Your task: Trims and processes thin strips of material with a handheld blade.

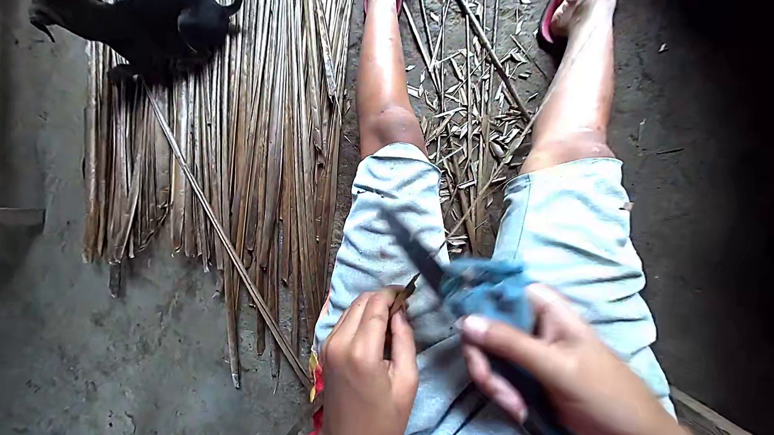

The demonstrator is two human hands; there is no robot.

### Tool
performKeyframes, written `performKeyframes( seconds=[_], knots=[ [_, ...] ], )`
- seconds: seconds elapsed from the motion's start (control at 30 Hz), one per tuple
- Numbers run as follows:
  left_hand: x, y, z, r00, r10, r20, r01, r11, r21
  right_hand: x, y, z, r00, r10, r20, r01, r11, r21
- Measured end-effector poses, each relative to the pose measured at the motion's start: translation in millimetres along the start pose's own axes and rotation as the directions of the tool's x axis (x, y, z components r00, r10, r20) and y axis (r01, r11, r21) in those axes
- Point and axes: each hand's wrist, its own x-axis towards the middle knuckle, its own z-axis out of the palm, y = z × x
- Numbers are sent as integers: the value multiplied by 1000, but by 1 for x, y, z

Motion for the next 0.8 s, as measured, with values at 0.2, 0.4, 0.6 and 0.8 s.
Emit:
performKeyframes(
  seconds=[0.2,0.4,0.6,0.8],
  knots=[
    [6,1,0,999,26,31,-27,998,58,-3,17,13,986,126,107,-146,968,202],
    [8,6,4,998,48,32,-48,999,11,-7,17,17,990,139,31,-142,959,244],
    [7,6,3,996,77,51,-80,996,43,9,18,15,993,120,-10,-114,962,249],
    [7,8,6,992,123,-4,-121,983,138,23,13,15,994,84,-76,-69,983,172]
  ],
)
